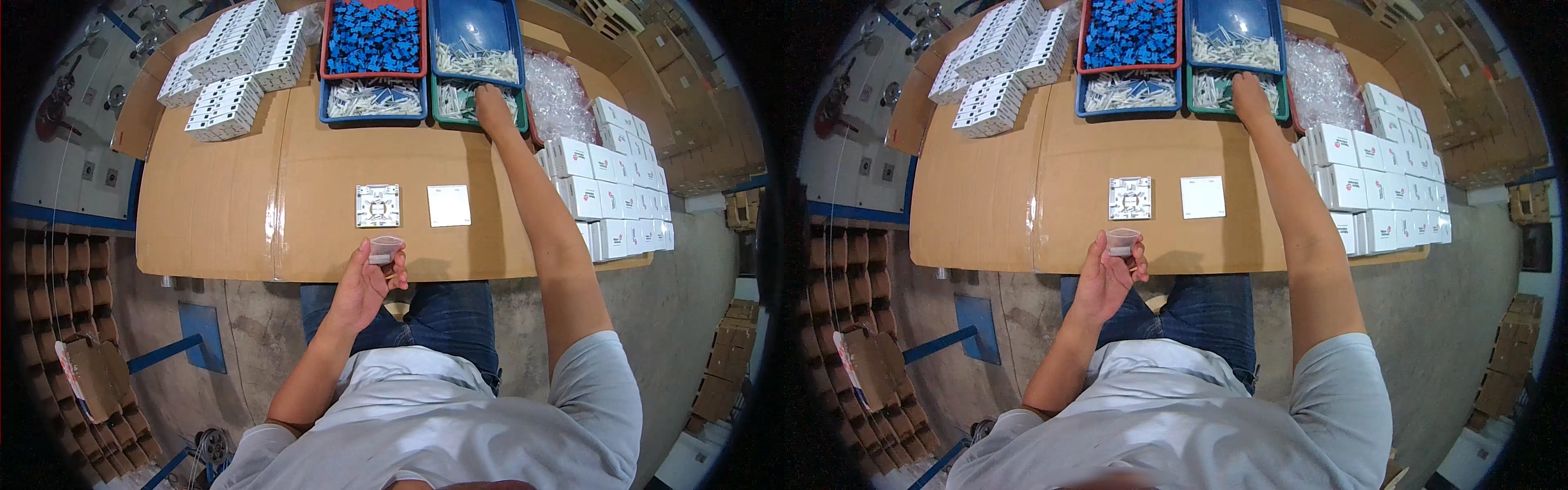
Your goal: The person is assembling and packaging small electronic components into a white box at a workbench.
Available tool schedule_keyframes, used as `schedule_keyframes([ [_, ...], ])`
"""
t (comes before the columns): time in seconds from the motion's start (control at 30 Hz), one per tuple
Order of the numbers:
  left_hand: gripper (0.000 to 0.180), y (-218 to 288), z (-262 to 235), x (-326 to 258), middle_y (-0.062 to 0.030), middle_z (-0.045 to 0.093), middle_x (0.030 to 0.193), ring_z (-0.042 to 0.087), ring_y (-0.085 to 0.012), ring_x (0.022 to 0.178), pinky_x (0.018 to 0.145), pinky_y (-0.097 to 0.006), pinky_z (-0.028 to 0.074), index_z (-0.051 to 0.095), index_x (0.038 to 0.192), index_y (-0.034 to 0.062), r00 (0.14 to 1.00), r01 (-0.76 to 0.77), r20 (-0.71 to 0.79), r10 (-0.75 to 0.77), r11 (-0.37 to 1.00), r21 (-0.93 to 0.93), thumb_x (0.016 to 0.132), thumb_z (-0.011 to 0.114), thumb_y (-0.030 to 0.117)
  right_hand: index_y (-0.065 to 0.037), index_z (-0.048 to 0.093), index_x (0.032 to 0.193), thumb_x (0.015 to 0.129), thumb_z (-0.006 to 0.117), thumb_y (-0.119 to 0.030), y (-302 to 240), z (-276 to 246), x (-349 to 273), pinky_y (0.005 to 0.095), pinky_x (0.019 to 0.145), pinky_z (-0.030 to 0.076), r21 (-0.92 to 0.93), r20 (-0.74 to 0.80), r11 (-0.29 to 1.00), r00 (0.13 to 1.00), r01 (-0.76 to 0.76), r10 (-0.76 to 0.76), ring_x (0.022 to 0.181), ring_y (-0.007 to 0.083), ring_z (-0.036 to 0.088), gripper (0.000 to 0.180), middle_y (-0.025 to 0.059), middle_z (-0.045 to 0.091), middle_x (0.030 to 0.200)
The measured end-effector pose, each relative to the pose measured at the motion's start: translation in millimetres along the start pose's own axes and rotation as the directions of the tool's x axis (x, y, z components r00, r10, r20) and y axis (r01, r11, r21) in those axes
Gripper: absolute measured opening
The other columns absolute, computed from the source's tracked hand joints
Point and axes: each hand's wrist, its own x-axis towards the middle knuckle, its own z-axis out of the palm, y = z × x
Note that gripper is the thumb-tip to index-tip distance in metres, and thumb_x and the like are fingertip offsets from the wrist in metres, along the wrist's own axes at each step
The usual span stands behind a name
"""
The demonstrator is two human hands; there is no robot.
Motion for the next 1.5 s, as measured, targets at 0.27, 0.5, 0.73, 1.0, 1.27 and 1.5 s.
schedule_keyframes([
  [0.27, 0.061, 1, -1, -5, -0.0045, 0.062, 0.097, 0.061, -0.0177, 0.083, 0.076, -0.033, 0.052, 0.056, 0.121, 0.0016, 1.0, -0.011, 0.011, 0.011, 0.999, -0.034, 0.104, 0.037, 0.057, -0.001, 0.066, 0.1, 0.089, 0.065, -0.007, -45, -66, -29, 0.0429, 0.073, 0.051, 0.317, -0.135, 0.935, 0.968, -0.161, 0.212, 0.082, 0.033, 0.067, 0.012, 0.0194, 0.068, 0.088],
  [0.5, 0.06, 4, 6, -1, -0.0042, 0.062, 0.098, 0.061, -0.0174, 0.083, 0.076, -0.033, 0.054, 0.056, 0.123, 0.0014, 0.997, -0.026, 0.072, 0.034, 0.994, -0.104, 0.103, 0.04, 0.055, 0.0, 0.07, 0.107, 0.092, 0.071, -0.01, -149, -152, -109, 0.0225, 0.07, 0.049, 0.739, 0.096, 0.598, 0.927, -0.31, 0.363, 0.077, 0.0074, 0.061, 0.018, 0.003, 0.07, 0.087],
  [0.73, 0.061, 9, 18, -6, -0.0054, 0.063, 0.095, 0.062, -0.0181, 0.081, 0.074, -0.033, 0.055, 0.057, 0.125, 0.001, 0.995, -0.033, 0.093, 0.044, 0.993, -0.114, 0.103, 0.039, 0.055, 0.003, 0.069, 0.107, 0.092, 0.069, 0.002, -234, -219, -168, 0.02, 0.077, 0.048, 0.901, 0.265, 0.25, 0.906, -0.355, 0.33, 0.086, 0.0067, 0.06, 0.015, 0.0033, 0.068, 0.096],
  [1.0, 0.058, 5, 26, -17, -0.0051, 0.064, 0.096, 0.064, -0.0167, 0.08, 0.074, -0.032, 0.054, 0.059, 0.122, 0.0021, 0.992, -0.061, 0.107, 0.07, 0.995, -0.077, 0.104, 0.041, 0.054, 0.002, 0.068, 0.104, 0.09, 0.069, 0.005, -259, -245, -167, 0.0197, 0.076, 0.048, 0.939, 0.267, 0.122, 0.905, -0.322, 0.332, 0.086, 0.0068, 0.06, 0.014, 0.0029, 0.068, 0.096],
  [1.27, 0.052, 1, 27, -28, -0.0046, 0.064, 0.097, 0.064, -0.0165, 0.081, 0.074, -0.032, 0.054, 0.057, 0.125, 0.007, 0.988, -0.098, 0.123, 0.098, 0.995, -0.003, 0.105, 0.039, 0.052, 0.0, 0.07, 0.099, 0.087, 0.074, 0.0, -275, -250, -164, 0.0199, 0.069, 0.046, 0.91, 0.245, 0.289, 0.948, -0.297, 0.201, 0.08, 0.005, 0.058, 0.012, 0.0008, 0.068, 0.095],
  [1.5, 0.048, 1, 32, -30, -0.0041, 0.064, 0.097, 0.064, -0.0167, 0.082, 0.074, -0.032, 0.053, 0.058, 0.12, 0.0096, 0.988, -0.095, 0.12, 0.094, 0.995, 0.01, 0.105, 0.039, 0.051, -0.003, 0.072, 0.095, 0.084, 0.076, -0.007, -280, -261, -159, 0.0228, 0.064, 0.043, 0.845, 0.159, 0.505, 0.985, -0.174, 0.074, 0.077, 0.0096, 0.056, 0.013, 0.0021, 0.068, 0.096],
])
